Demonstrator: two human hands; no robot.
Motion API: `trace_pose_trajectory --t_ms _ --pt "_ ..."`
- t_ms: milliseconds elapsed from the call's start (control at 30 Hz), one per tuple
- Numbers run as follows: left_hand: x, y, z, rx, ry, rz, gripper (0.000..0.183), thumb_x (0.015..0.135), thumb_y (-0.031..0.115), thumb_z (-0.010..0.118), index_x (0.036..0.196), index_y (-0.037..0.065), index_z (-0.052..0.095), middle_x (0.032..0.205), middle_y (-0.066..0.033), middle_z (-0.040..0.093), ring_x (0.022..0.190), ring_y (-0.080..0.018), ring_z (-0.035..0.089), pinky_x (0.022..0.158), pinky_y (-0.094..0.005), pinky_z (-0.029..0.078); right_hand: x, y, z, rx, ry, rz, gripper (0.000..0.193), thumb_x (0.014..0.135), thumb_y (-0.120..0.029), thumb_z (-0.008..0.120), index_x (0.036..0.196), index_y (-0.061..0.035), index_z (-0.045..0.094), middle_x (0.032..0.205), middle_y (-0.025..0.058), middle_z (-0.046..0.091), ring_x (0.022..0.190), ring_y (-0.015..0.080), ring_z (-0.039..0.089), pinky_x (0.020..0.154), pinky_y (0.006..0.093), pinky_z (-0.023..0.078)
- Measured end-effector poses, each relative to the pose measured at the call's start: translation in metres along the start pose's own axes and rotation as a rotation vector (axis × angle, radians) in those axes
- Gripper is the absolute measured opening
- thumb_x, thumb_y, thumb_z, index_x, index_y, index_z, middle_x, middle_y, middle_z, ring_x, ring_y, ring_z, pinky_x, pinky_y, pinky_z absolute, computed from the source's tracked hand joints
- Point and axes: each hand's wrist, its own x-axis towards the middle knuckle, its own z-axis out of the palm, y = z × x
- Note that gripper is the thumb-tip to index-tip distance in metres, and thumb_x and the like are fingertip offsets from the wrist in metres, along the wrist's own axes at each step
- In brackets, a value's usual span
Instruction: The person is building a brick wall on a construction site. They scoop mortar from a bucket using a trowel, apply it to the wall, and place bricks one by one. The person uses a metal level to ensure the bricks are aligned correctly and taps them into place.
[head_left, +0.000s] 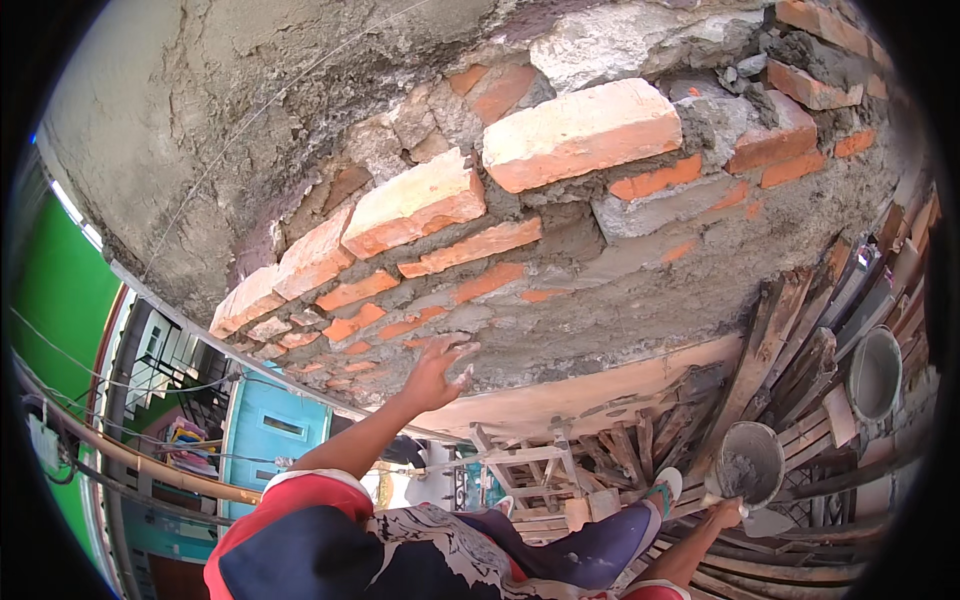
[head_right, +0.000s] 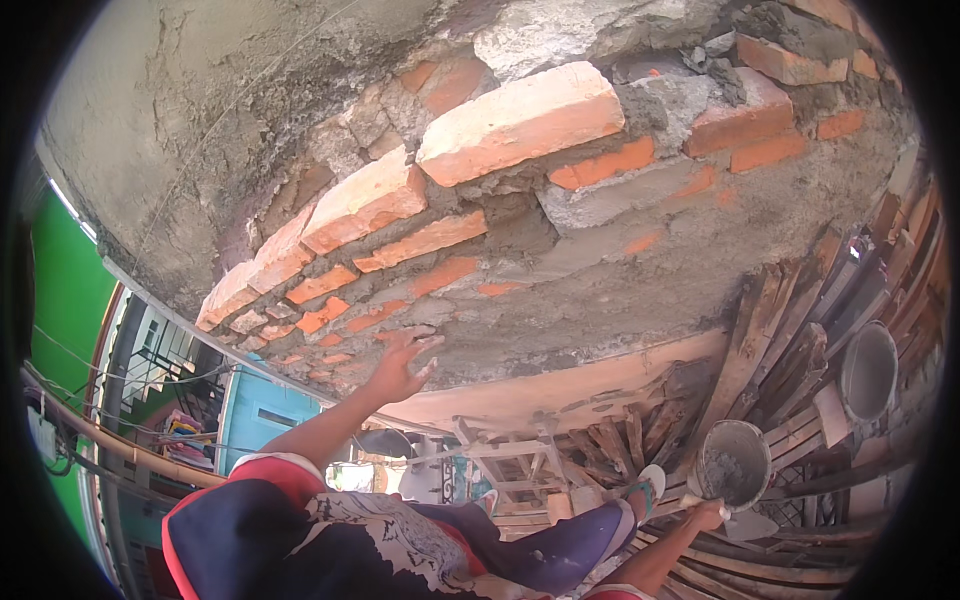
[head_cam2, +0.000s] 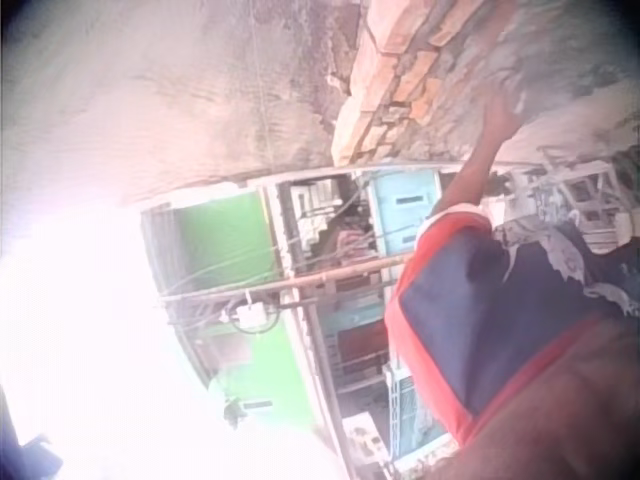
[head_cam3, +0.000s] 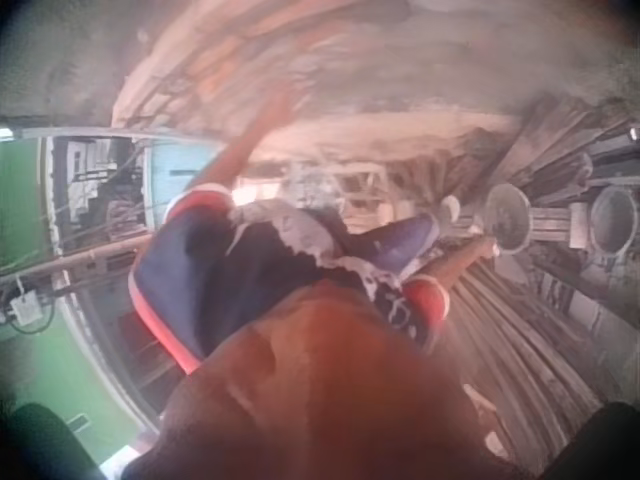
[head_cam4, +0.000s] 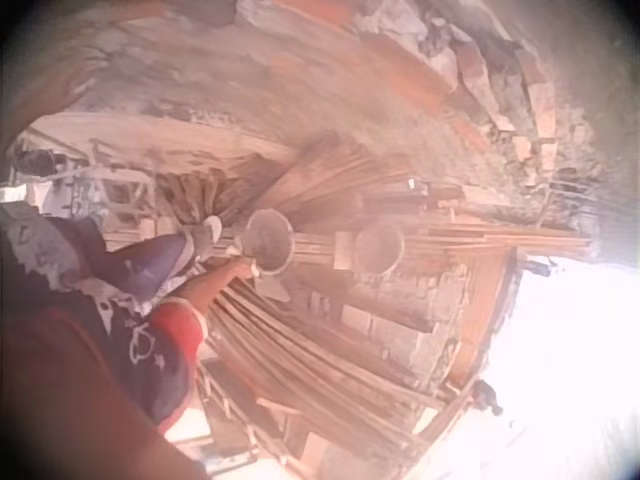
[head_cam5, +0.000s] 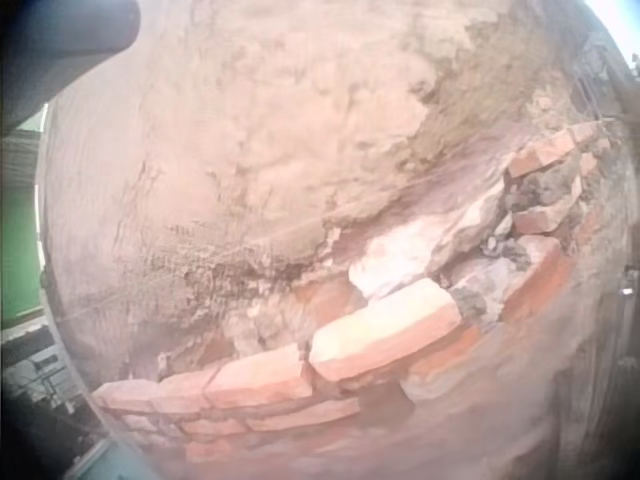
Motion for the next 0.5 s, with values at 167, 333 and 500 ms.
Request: trace_pose_trajectory --t_ms 167,333,500 --pt "-0.002 0.026 0.040 -0.257 0.047 0.047 0.046 0.087 0.012 0.072 0.133 0.010 0.067 0.129 -0.0197 0.064 0.119 -0.0401 0.061 0.102 -0.0480 0.049 -0.026 -0.018 -0.016 -0.234 0.110 -0.312 0.039 0.087 -0.019 0.069 0.100 0.0168 0.066 0.098 0.0290 0.072 0.084 0.0402 0.070 0.079 0.0494 0.054" --pt "-0.095 0.077 0.157 -0.992 -0.517 -0.456 0.063 0.096 0.032 0.071 0.150 0.006 0.050 0.133 -0.0194 0.066 0.122 -0.0346 0.063 0.104 -0.0435 0.049 -0.151 -0.058 -0.045 -0.023 -0.114 -0.352 0.030 0.089 -0.008 0.068 0.106 0.0169 0.063 0.101 0.0208 0.071 0.087 0.0292 0.068 0.078 0.0432 0.053" --pt "-0.048 0.191 0.145 -1.290 -0.783 -0.837 0.100 0.092 0.061 0.069 0.162 0.002 0.029 0.161 -0.0166 0.042 0.151 -0.0263 0.033 0.122 -0.0441 0.026 -0.284 -0.092 -0.082 0.393 -0.351 -0.352 0.019 0.094 -0.001 0.060 0.111 0.0068 0.057 0.097 0.0109 0.062 0.074 0.0210 0.061 0.064 0.0386 0.052"
